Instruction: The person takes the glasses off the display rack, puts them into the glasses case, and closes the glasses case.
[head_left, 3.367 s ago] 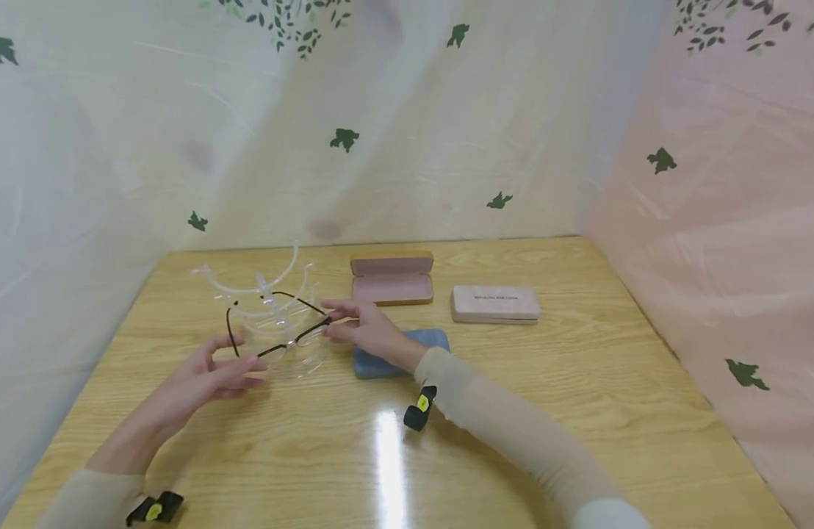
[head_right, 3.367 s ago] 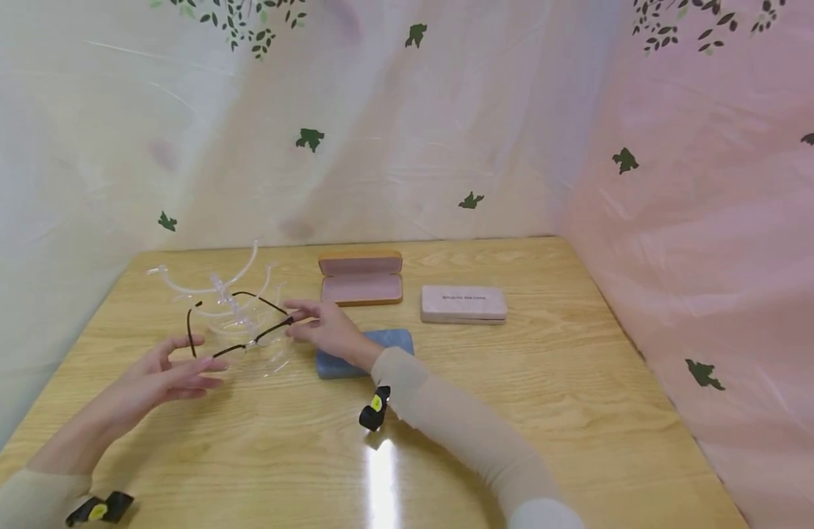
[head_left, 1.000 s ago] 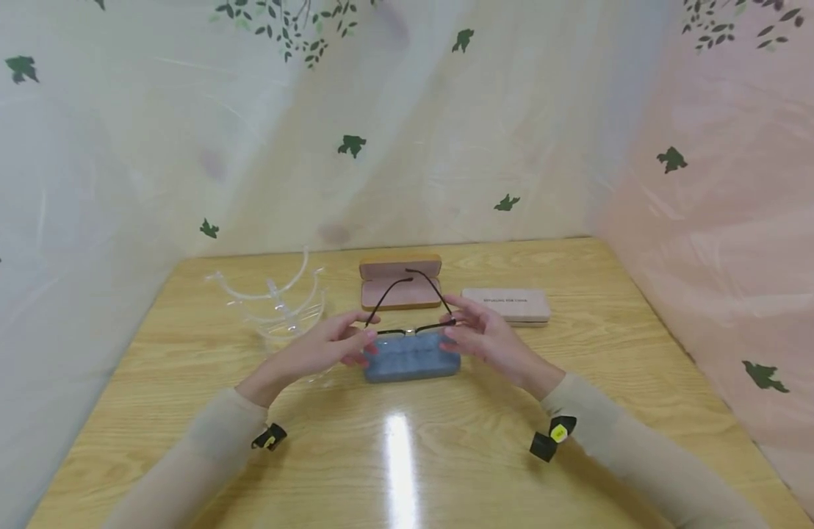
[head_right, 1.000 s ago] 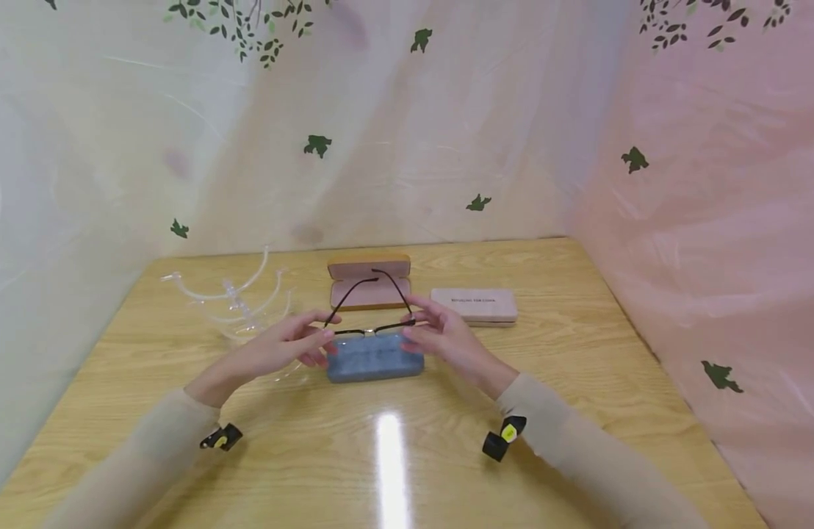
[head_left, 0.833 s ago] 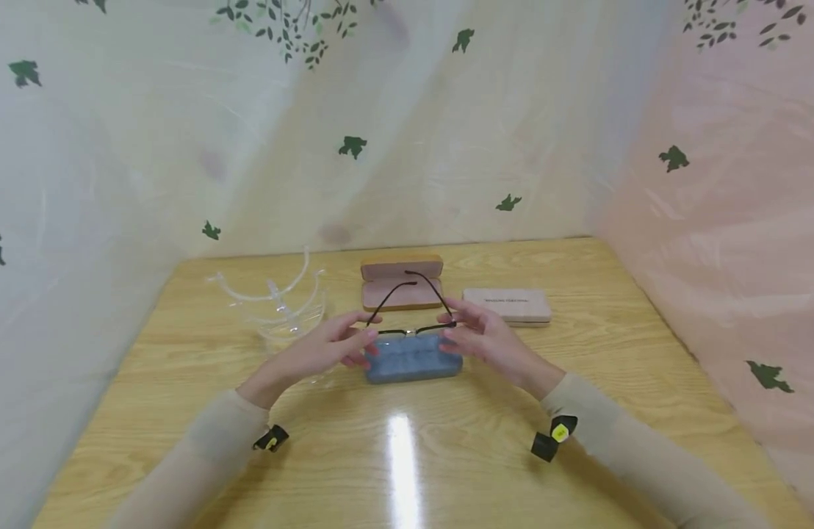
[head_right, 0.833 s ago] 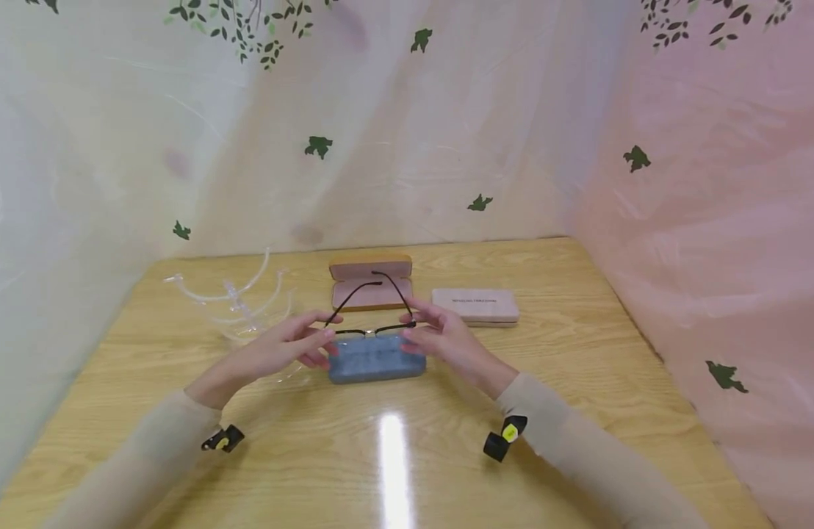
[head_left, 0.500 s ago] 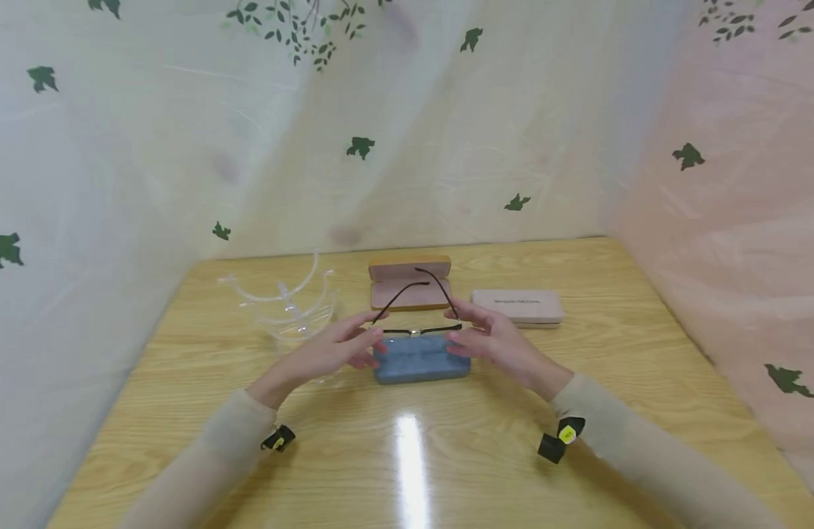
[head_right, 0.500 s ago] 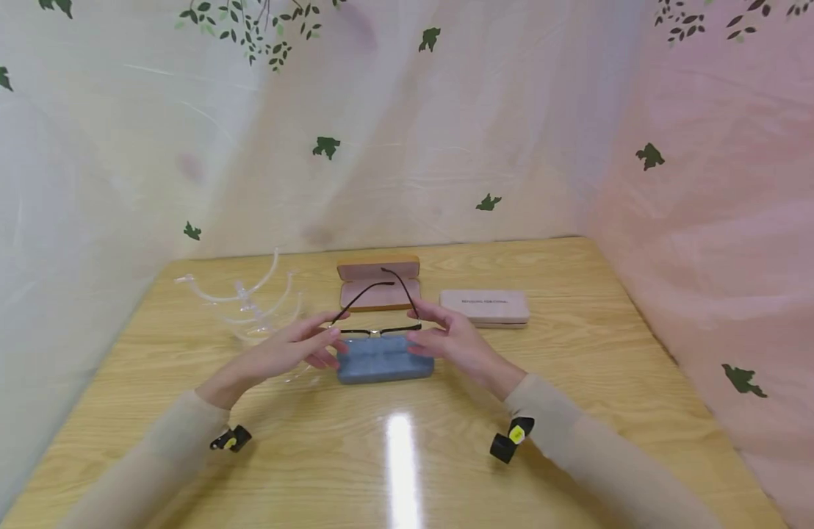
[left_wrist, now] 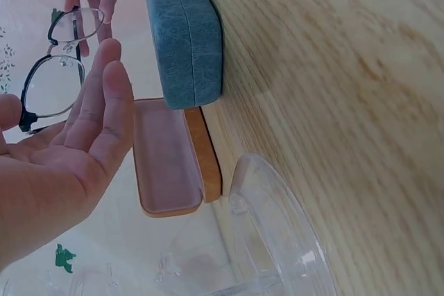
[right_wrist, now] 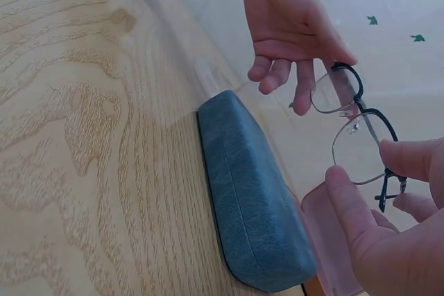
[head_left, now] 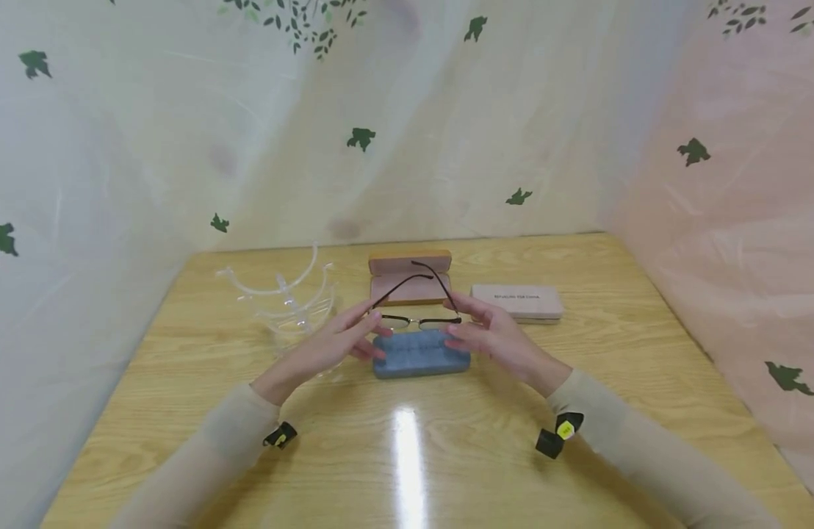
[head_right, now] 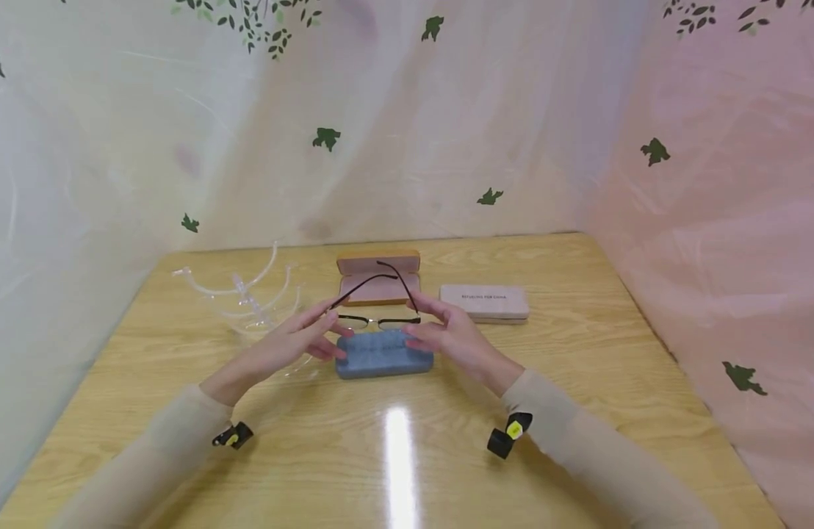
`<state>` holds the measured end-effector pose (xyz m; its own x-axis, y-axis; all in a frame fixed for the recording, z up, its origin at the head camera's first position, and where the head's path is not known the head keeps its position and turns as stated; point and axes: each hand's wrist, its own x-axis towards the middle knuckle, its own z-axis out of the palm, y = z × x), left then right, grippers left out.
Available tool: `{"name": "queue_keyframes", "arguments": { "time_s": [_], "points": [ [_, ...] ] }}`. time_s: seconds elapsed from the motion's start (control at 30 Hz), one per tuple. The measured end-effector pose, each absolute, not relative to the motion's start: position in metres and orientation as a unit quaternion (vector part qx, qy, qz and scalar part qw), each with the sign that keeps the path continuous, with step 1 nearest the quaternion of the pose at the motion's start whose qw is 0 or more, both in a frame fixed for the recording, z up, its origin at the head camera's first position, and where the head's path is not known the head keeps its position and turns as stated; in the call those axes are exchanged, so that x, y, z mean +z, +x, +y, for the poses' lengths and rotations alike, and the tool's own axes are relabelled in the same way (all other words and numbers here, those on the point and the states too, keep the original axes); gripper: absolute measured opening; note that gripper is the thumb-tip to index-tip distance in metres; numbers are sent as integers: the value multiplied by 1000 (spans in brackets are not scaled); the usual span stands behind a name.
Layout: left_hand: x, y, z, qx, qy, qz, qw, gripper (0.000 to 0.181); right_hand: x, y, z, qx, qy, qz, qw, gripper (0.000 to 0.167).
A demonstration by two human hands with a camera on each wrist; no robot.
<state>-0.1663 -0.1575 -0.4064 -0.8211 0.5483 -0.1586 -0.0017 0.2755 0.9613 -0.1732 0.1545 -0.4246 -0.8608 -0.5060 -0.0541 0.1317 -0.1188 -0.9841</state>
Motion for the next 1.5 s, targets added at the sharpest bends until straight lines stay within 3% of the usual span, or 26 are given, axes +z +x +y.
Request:
{"name": "queue_keyframes", "arguments": {
  "time_s": [0.63, 1.5],
  "points": [
    [-409, -163, -151, 593, 193, 748, 228, 55, -419, -175, 156, -733, -120, 632, 221, 64],
    [-410, -162, -149, 605, 182, 734, 247, 54, -421, -179, 163, -706, -167, 644, 241, 61]
  ]
}}
